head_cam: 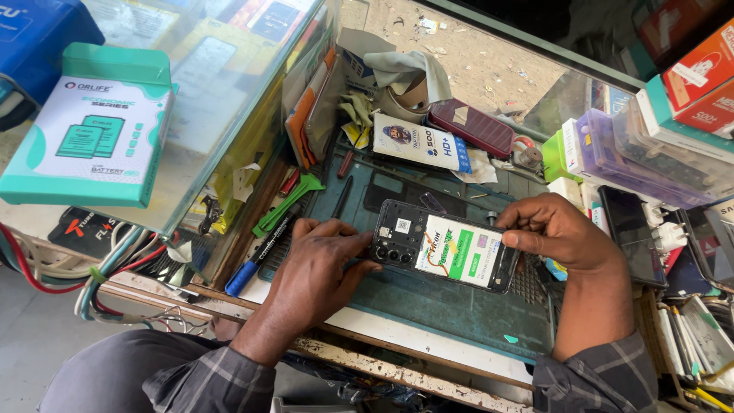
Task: The person uses a screwdriver to tighten screws on the back of a disassembled smartphone. They then connect a charging cable to the phone and place it on the workbench.
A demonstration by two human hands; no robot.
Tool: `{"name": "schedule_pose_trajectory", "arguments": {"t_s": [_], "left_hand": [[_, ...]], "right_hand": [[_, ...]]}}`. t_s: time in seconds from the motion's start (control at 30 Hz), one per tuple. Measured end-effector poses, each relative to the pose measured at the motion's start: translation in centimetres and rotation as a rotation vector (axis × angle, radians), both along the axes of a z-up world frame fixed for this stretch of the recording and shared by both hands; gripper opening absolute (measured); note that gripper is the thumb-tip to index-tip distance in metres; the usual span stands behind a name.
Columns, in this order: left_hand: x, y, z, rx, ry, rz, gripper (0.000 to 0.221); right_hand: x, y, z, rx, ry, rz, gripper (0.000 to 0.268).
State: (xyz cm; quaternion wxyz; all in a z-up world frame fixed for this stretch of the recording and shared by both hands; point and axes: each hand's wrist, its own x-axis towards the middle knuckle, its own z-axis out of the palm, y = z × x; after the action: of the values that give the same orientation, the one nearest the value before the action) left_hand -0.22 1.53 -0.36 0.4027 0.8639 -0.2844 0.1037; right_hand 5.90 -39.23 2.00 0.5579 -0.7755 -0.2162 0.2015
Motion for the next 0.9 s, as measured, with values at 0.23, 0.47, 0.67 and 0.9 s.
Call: {"name": "schedule_pose_trajectory", "arguments": {"t_s": [0.23, 0.47, 0.67, 0.9], "left_hand": [[0.0, 0.0, -0.3, -0.032, -0.018, -0.002, 0.026], [0.1, 0.1, -0.6, -0.031, 0.009, 0.013, 0.025], [0.3, 0.3, -0.4, -0.101, 0.047, 0.01, 0.033], [0.2, 0.3, -0.5, -0.095, 0.001, 0.105, 0.018]], "right_hand": [[0.0, -0.1, -0.1, -0.012, 0.026, -0.036, 0.025], [0.2, 0.4, -0.3, 0.012, 0.022, -0.049, 0.027], [-0.5, 2.2, 0.7, 0.055, -0.212, -0.068, 0.024], [-1.0, 5.0, 2.3, 0.064, -0.46, 0.087, 0.024]]}}
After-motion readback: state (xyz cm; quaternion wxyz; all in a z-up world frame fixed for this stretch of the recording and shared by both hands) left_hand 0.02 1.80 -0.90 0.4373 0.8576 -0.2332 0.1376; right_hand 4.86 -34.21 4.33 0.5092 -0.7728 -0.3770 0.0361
